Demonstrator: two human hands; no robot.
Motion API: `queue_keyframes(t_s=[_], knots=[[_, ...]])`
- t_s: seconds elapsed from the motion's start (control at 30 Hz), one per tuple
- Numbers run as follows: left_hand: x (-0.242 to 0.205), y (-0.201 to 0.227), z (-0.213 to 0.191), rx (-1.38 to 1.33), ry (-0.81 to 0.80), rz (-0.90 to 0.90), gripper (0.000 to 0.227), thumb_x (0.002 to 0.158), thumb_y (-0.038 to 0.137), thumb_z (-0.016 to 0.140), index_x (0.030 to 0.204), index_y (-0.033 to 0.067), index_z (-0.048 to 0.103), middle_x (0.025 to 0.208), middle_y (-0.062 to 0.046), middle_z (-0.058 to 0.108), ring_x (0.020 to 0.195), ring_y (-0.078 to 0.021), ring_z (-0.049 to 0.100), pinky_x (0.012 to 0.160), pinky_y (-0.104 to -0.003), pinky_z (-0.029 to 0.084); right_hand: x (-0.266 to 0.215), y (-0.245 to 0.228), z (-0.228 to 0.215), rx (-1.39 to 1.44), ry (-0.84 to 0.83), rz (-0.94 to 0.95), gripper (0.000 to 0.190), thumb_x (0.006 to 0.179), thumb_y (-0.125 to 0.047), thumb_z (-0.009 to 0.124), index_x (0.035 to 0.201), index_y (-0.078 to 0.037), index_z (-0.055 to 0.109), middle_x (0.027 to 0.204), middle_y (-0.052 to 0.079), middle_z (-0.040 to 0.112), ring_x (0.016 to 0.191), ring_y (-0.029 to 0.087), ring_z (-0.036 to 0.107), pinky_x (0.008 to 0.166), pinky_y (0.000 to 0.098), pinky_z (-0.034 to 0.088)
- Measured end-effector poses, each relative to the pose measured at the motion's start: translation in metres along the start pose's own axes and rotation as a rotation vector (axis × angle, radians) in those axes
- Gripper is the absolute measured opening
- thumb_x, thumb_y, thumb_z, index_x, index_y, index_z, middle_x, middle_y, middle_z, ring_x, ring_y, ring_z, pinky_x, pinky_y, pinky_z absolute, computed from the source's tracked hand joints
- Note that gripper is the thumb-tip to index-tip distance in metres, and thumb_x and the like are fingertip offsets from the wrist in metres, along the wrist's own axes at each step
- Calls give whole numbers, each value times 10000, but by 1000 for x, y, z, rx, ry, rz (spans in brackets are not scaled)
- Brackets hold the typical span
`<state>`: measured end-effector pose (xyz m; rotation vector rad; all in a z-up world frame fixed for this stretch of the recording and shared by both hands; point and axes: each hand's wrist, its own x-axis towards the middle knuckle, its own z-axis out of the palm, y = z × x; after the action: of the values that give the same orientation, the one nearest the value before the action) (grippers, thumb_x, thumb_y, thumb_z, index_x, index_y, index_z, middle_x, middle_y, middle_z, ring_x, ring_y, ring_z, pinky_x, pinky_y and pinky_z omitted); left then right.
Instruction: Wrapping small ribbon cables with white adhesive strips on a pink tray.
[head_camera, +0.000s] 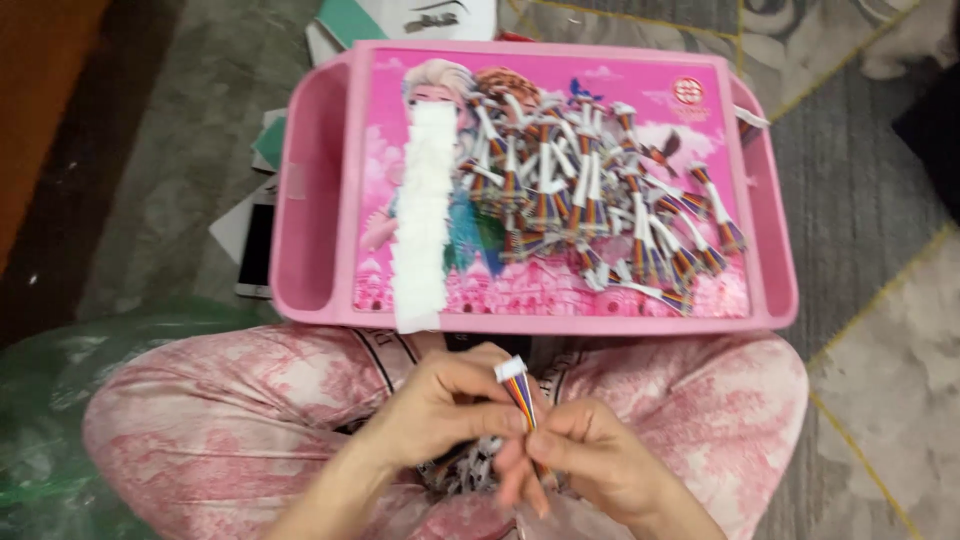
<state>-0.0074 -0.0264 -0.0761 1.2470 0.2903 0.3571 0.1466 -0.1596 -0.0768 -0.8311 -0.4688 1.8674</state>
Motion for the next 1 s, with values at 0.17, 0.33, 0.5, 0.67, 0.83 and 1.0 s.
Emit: queue_keyframes(t_s=[0.17,0.33,0.5,0.67,0.83,1.0], knots=[[-13,13,1,-47,9,-1,114,783,102,685,883,48,690,951,-54,668,892,-157,560,833,-284,465,9,5,-5,144,-150,172,276,903,-125,533,955,122,644,818,283,672,604,222,632,554,246,495],[-18,25,-2,40,60,47,93,781,76,676,870,49,675,926,-38,660,872,-151,568,812,-275,473,22,-8,1,76,-135,140,209,851,-81,602,932,106,650,866,237,691,656,244,660,655,306,539],[-20,28,-6,124,109,81,81,773,67,666,848,38,674,937,-54,666,871,-164,584,786,-293,488,26,-11,4,-60,-3,55,187,798,-37,627,891,107,701,796,231,719,664,233,665,664,315,541],[-19,32,-14,167,159,79,58,786,40,648,842,28,655,935,-54,661,813,-161,599,780,-283,489,38,-16,15,-118,51,1,177,831,-58,598,852,87,696,692,185,687,624,217,626,616,306,498],[-14,39,-37,375,258,176,112,774,23,644,882,32,672,880,-45,690,757,-154,635,700,-271,501,53,-28,10,-382,232,-151,170,811,-52,602,813,58,732,653,133,700,595,184,625,597,306,522],[-10,37,-80,1048,563,-56,116,811,86,595,905,53,656,826,-36,629,609,-103,576,541,-193,508,78,-36,-11,-657,585,-589,173,855,-5,560,1009,50,618,795,134,681,701,171,657,683,253,561]])
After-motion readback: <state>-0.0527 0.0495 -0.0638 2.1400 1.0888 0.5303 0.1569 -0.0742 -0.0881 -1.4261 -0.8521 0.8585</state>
